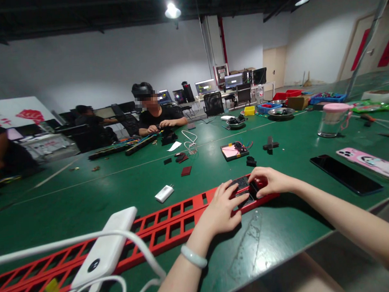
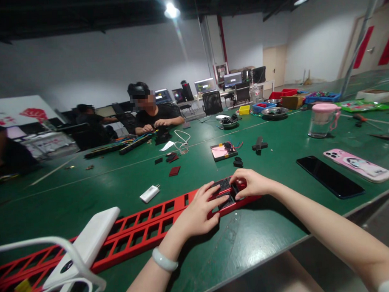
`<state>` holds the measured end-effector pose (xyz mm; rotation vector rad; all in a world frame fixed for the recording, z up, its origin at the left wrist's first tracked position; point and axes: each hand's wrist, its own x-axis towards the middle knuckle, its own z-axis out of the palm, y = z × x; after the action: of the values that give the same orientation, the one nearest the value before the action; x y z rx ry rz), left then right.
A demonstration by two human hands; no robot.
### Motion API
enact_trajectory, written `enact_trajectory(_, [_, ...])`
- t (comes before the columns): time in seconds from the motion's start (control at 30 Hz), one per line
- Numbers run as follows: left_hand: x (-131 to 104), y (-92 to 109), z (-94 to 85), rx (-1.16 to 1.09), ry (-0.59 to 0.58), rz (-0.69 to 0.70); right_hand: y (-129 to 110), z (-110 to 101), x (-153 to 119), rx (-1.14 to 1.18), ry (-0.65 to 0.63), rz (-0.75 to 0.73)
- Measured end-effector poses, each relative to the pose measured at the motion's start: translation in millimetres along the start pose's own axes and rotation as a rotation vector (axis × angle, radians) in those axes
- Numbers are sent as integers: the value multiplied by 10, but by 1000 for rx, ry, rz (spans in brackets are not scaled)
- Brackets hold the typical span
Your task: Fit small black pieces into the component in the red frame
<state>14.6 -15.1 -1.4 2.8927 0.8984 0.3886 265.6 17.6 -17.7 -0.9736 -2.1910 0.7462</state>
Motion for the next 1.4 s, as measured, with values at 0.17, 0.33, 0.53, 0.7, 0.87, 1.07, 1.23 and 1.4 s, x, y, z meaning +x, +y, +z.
enact_trajectory(0.17, [7, 2, -1, 16, -21, -7, -9, 54, -35, -5, -25, -20])
enact_trajectory(0.33, [13, -8, -6, 6, -20, -8, -67, 62, -28, -58, -39, -62])
enact_trajectory(0.53, [13, -29, 10, -14, -2, -16, -82, 82, -23, -126, -57, -109])
enact_trajectory(0.7, [10, -33, 7, -24, 6, -23, -55, 101, -16, -136, -72, -103])
enact_trajectory(0.87, [15, -33, 1, -30, -4, -21, -36, 96, -25, -116, -74, -109])
enact_trajectory(1.07, [11, -38, 2, -30, -1, -23, -24, 98, -29, -116, -94, -114])
enact_trajectory(1.23, [4, -48, 6, -25, 0, -19, -23, 116, -34, -136, -100, -117])
enact_trajectory(1.4, [5, -49, 13, -30, 3, -19, 0, 133, -25, -91, 62, -93])
